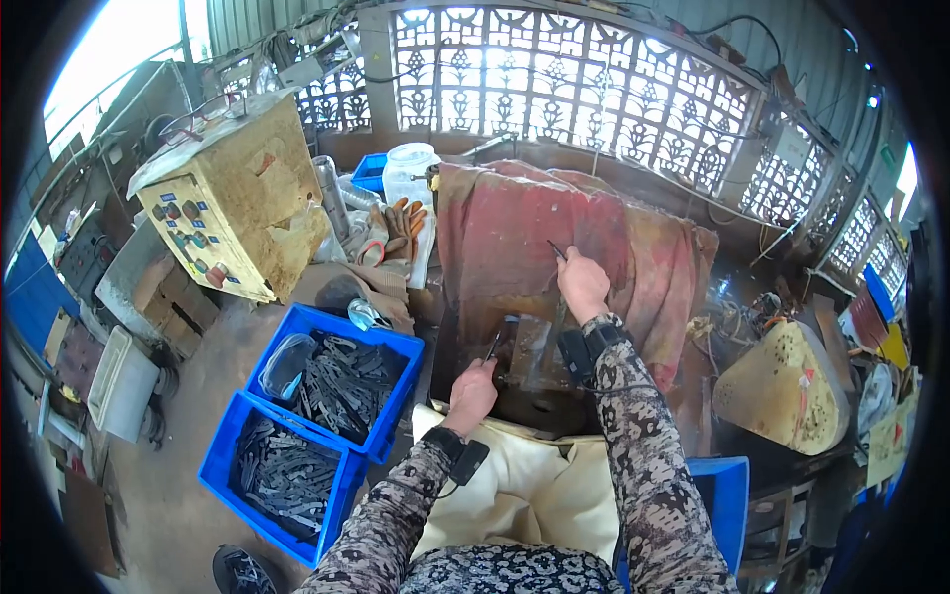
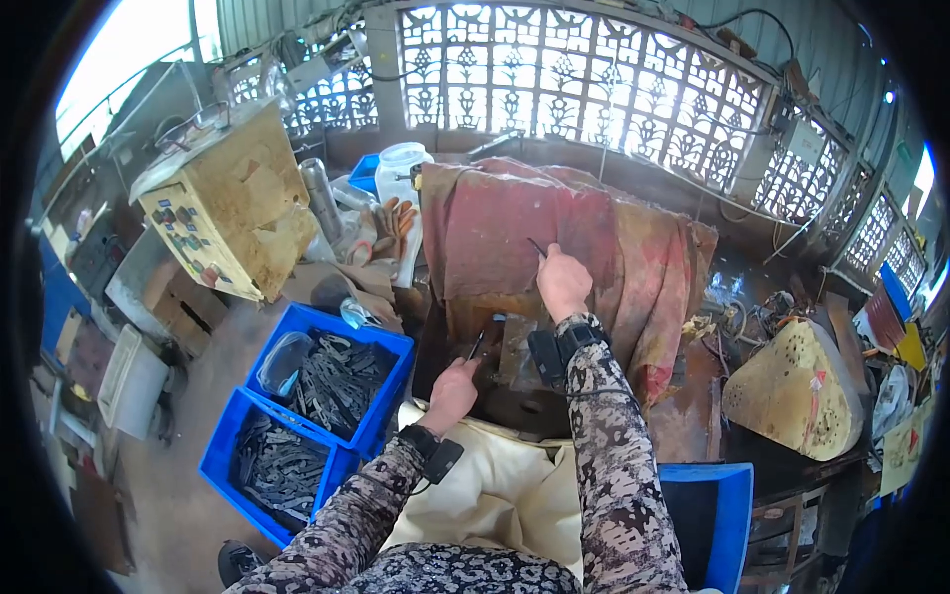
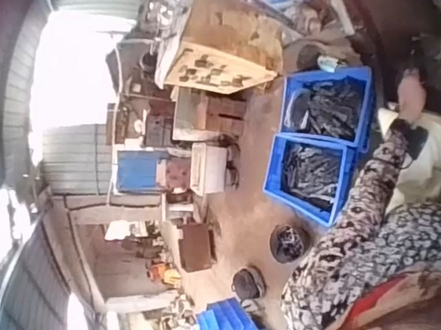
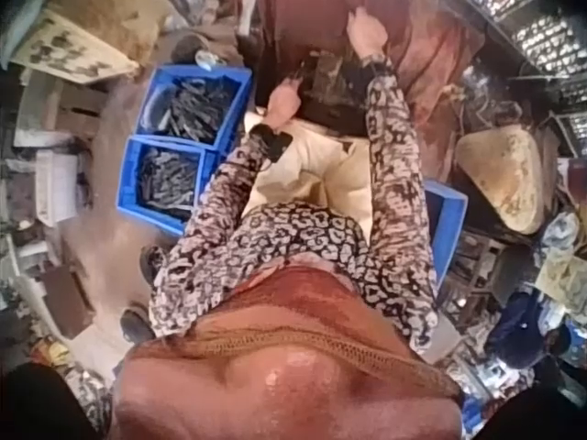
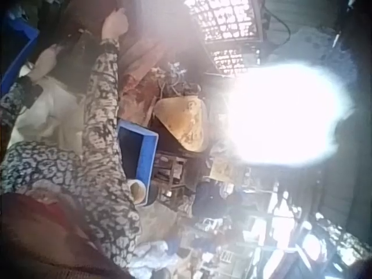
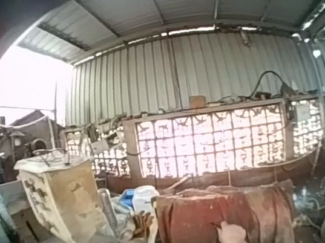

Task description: The person picks up a metal piece from a blue bin, places it into a machine, and brushes it. They then remove the piece and place it into a different blue bin.

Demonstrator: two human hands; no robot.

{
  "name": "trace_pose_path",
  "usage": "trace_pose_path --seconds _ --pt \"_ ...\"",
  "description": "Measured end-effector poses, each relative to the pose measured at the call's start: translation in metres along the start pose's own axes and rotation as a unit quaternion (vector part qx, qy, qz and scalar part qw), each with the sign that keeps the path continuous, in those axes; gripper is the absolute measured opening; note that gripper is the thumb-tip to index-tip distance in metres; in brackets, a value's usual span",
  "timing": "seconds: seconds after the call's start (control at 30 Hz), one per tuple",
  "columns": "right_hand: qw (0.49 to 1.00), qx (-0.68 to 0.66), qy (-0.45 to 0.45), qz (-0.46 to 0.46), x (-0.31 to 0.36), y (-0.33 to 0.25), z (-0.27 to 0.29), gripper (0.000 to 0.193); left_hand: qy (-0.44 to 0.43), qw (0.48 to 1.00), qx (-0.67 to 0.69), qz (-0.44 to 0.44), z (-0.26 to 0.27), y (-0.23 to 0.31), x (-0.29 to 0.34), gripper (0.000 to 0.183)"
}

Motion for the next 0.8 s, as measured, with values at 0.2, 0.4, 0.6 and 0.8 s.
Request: trace_pose_path --seconds 0.2,0.4,0.6,0.8 --pt "1.000 -0.012 -0.013 0.005 0.002 0.001 0.003 0.027 0.021 1.000 0.007 0.006 -0.001 -0.005 -0.001 0.040" --pt "0.999 -0.026 0.030 0.021 -0.007 0.012 -0.012 0.027 0.031 0.999 -0.017 -0.035 -0.006 0.001 -0.004 0.036" --pt "0.994 -0.066 0.036 0.075 0.033 0.006 0.011 0.029 0.140 0.981 0.083 -0.110 0.013 -0.010 -0.009 0.031" --pt "0.976 -0.191 0.063 0.079 0.170 0.029 0.038 0.019 0.097 0.979 0.029 -0.175 0.020 0.017 -0.042 0.037"
Point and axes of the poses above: each hand's wrist, its own x-axis away from the middle knuckle, its own z-axis out of the back of the hand, y = z × x, the point moved 3 cm from there along -x, towards the middle knuckle, and after that the axes turned 13 degrees about x, right-handed, at the moved point
